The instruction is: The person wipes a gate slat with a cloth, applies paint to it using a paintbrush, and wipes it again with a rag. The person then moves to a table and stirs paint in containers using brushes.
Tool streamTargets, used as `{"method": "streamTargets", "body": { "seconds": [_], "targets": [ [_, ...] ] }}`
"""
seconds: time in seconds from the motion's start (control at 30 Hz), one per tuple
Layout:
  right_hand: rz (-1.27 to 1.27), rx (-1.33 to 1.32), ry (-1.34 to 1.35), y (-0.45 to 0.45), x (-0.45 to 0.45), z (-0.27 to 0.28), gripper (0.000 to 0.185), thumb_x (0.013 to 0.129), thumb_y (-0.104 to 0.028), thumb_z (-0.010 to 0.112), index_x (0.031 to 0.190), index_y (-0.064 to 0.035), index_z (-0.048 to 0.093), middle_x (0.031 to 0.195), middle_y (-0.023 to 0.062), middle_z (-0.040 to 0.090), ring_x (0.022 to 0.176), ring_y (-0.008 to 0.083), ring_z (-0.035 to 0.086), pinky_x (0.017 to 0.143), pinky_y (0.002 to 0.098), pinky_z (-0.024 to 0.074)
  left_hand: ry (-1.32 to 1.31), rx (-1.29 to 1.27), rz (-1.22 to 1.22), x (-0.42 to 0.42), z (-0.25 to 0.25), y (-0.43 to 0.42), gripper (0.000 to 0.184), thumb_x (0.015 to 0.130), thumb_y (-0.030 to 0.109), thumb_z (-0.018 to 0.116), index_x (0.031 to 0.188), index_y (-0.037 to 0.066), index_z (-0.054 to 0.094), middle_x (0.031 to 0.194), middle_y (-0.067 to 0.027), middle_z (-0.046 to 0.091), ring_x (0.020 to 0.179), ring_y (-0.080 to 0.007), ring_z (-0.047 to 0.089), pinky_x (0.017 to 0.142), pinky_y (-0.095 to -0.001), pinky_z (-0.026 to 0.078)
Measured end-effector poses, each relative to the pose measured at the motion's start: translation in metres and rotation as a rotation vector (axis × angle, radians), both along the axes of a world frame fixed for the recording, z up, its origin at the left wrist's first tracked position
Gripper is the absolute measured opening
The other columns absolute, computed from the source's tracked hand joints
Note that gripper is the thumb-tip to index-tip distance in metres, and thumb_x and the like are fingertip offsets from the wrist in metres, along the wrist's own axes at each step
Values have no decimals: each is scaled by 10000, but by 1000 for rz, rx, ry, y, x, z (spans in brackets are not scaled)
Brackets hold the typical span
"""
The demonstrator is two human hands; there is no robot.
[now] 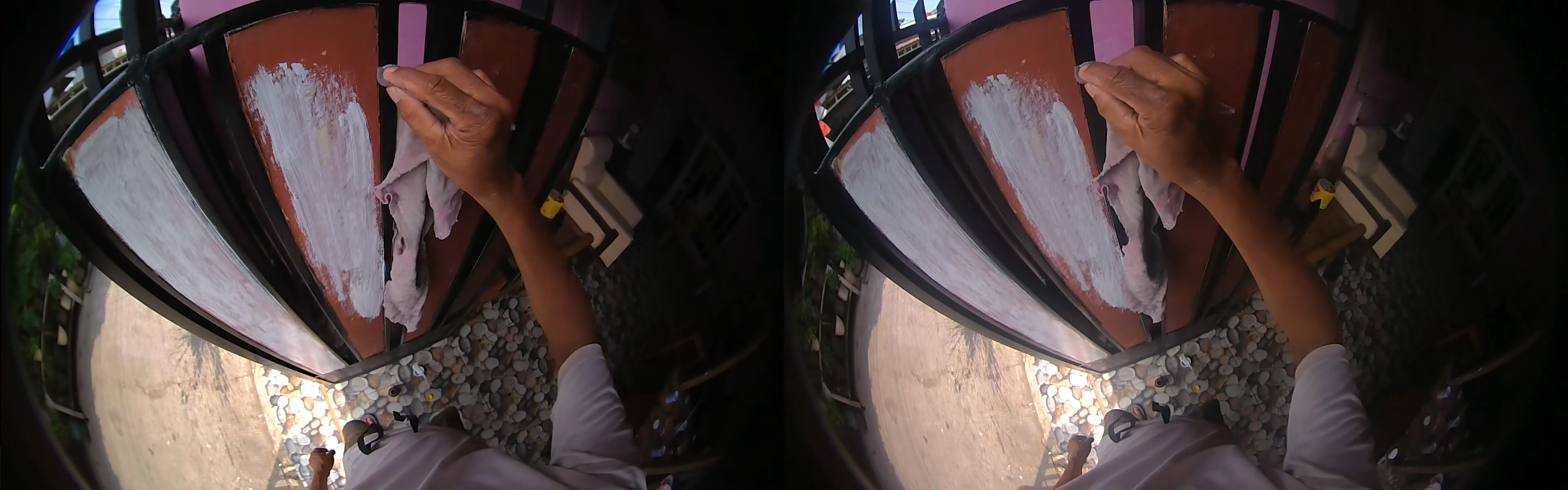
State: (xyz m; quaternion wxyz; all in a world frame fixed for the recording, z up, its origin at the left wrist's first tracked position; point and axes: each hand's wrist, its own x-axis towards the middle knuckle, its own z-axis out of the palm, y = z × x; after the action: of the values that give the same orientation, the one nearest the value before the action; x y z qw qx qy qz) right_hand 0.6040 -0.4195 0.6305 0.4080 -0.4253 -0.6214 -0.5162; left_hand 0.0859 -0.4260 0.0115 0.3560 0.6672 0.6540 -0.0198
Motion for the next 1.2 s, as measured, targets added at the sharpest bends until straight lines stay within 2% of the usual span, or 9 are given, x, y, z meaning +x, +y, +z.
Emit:
{"method": "streamTargets", "body": {
  "seconds": [0.1, 0.17, 0.2, 0.23, 0.3, 0.5, 0.67, 0.8, 1.2],
  "targets": [
    [111, 11, -52, 4, 6, 31, 217, 752, -44, 722, 964, -77, 696, 843, 36, 675, 734, 130, 642, 668, 241, 478, -35, 28, -65, 0, 1, -1, 353, 621, 304, 755, 812, 16, 679, 810, -156, 678, 802, -296, 654, 739, -365, 514],
    [134, -2, 37, -3, -11, 37, 140, 738, 35, 665, 878, 31, 679, 769, 126, 659, 667, 214, 636, 592, 274, 491, -21, 56, -118, -3, -1, -3, 361, 641, 306, 742, 826, 4, 676, 804, -161, 676, 798, -296, 654, 734, -356, 513],
    [112, -7, 27, -4, -11, 33, 150, 736, 29, 669, 886, 32, 679, 787, 131, 662, 678, 222, 640, 595, 278, 494, -22, 60, -150, -3, 0, -4, 363, 657, 305, 731, 834, -7, 672, 798, -164, 676, 790, -298, 655, 731, -351, 513],
    [112, -16, 39, -5, -6, 24, 150, 736, 29, 669, 886, 32, 679, 787, 131, 662, 678, 222, 640, 595, 278, 494, -25, -33, -35, -1, 1, -5, 368, 657, 303, 731, 840, -10, 669, 813, -170, 678, 798, -296, 656, 737, -354, 512],
    [63, -61, -95, -3, 6, 2, 216, 757, -53, 720, 969, -82, 698, 853, 39, 674, 761, 137, 644, 688, 242, 489, -57, -98, 1, 0, 11, -8, 375, 659, 300, 730, 852, -14, 666, 824, -176, 678, 807, -296, 657, 740, -356, 511],
    [-36, -173, 81, -14, -5, -93, 295, 718, -75, 752, 1000, -135, 688, 799, -24, 648, 656, 81, 583, 592, 239, 384, 6, -29, -102, -8, 16, -10, 394, 670, 320, 724, 873, -13, 665, 826, -178, 677, 810, -299, 657, 741, -359, 508],
    [-63, -252, 165, -20, -10, -167, 443, 685, -72, 743, 1108, -156, 641, 848, -10, 618, 708, 121, 592, 628, 272, 394, 64, -12, -147, -23, 11, -5, 361, 698, 327, 711, 853, 2, 681, 882, -173, 672, 843, -296, 647, 769, -354, 499],
    [-59, -281, 154, -21, -13, -213, 488, 634, -27, 769, 1095, -140, 655, 883, 19, 629, 716, 137, 600, 656, 272, 420, 46, -48, -191, -35, 8, 2, 377, 689, 311, 725, 877, -10, 667, 855, -185, 670, 821, -316, 648, 738, -376, 507],
    [-62, -286, 298, -23, -19, -309, 415, 690, -61, 713, 1092, -145, 650, 898, 23, 620, 741, 151, 609, 626, 277, 414, -49, 51, -235, -57, 18, -15, 400, 702, 357, 749, 891, 12, 676, 827, -151, 674, 768, -267, 649, 693, -350, 501]
  ]
}}
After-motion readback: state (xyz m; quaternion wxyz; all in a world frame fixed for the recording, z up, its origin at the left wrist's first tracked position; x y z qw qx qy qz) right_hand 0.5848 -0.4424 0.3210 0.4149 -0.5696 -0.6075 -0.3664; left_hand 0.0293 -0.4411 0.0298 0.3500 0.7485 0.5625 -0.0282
